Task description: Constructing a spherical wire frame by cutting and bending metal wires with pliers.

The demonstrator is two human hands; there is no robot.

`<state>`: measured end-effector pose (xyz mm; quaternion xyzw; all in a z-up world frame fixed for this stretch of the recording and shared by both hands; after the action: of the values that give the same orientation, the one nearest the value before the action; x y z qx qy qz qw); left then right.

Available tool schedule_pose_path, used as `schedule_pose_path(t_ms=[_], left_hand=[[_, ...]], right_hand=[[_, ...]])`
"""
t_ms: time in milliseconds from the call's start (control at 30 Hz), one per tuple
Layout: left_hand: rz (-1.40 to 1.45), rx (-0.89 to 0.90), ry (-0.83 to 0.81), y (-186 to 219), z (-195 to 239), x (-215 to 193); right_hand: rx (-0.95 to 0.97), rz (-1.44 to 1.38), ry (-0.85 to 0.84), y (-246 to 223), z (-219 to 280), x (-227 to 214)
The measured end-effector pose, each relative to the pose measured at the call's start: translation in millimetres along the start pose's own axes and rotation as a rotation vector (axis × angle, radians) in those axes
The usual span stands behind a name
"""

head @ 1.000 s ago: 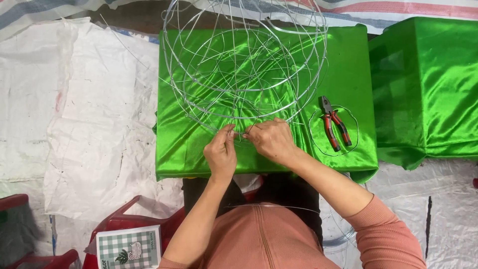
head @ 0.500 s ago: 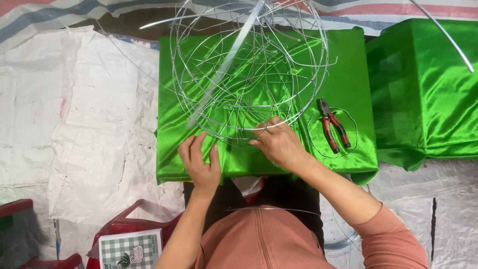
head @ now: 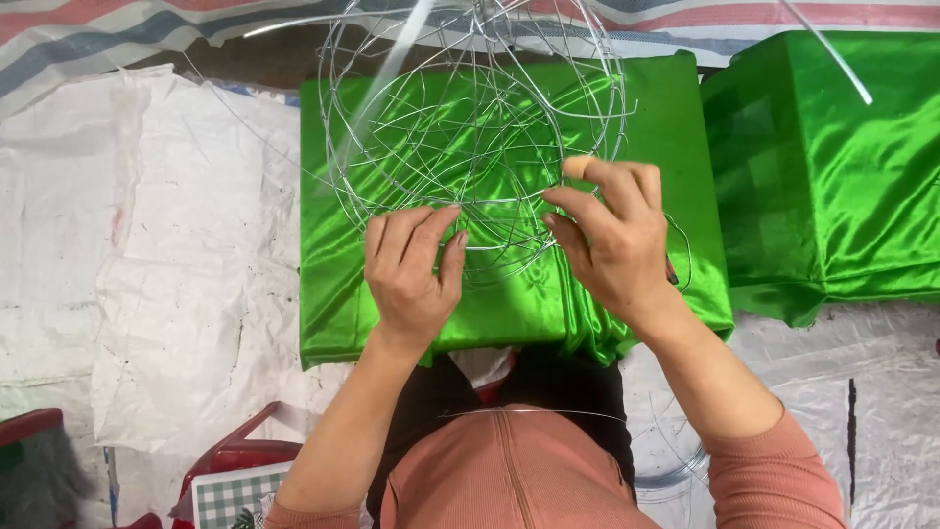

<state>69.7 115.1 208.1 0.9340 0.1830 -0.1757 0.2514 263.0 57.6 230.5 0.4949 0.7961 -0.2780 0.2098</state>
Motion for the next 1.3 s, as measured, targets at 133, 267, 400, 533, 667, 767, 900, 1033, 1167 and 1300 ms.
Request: schedule_pose_path(t_ms=[133, 267, 400, 533, 667, 767, 900, 1033, 1167, 1300], left_hand=[[-0.118, 0.084, 0.098, -1, -33, -3], [-0.137, -0.141, -0.199, -36, -82, 21], [-0.042, -0.287, -0.41, -58, -103, 47], [0.109, -0.256, -0.156, -32, -107, 25], [0.063, -0.035, 0.119, -3, -50, 5], [-0.039, -0.042, -0.046, 8, -26, 20], [-0.149, -0.11, -0.189, 6, -22, 32], [-0.187, -0.122, -0.189, 5, -21, 34], [-0.193, -0.144, -0.198, -2, -18, 33], [-0.189, -0.142, -0.198, -3, -16, 33]], right_hand=[[0.0, -0.001, 0.054, -3, -8, 10], [0.144, -0.036, 0.058, 11, -19, 21], [0.279, -0.231, -0.036, 20, -35, 25], [0.32, -0.233, -0.064, 19, -37, 28], [0.369, -0.279, -0.104, 14, -38, 28], [0.469, -0.365, -0.17, 22, -36, 36], [0.555, -0.434, -0.21, 21, -52, 48], [0.593, -0.527, -0.153, 15, -70, 53], [0.664, -0.579, -0.138, 21, -71, 61], [0.699, -0.602, -0.136, 22, -73, 64]])
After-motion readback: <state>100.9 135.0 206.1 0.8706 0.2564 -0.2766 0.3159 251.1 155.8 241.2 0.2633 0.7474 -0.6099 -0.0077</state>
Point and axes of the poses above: each hand's wrist, its own z-axis away from the middle knuckle, its own x-axis out of the palm, y = z × x, the point moved 10 cm from there along -z, towards the middle knuckle, and after that the axes turned 1 degree about y, right-handed, at the moved point
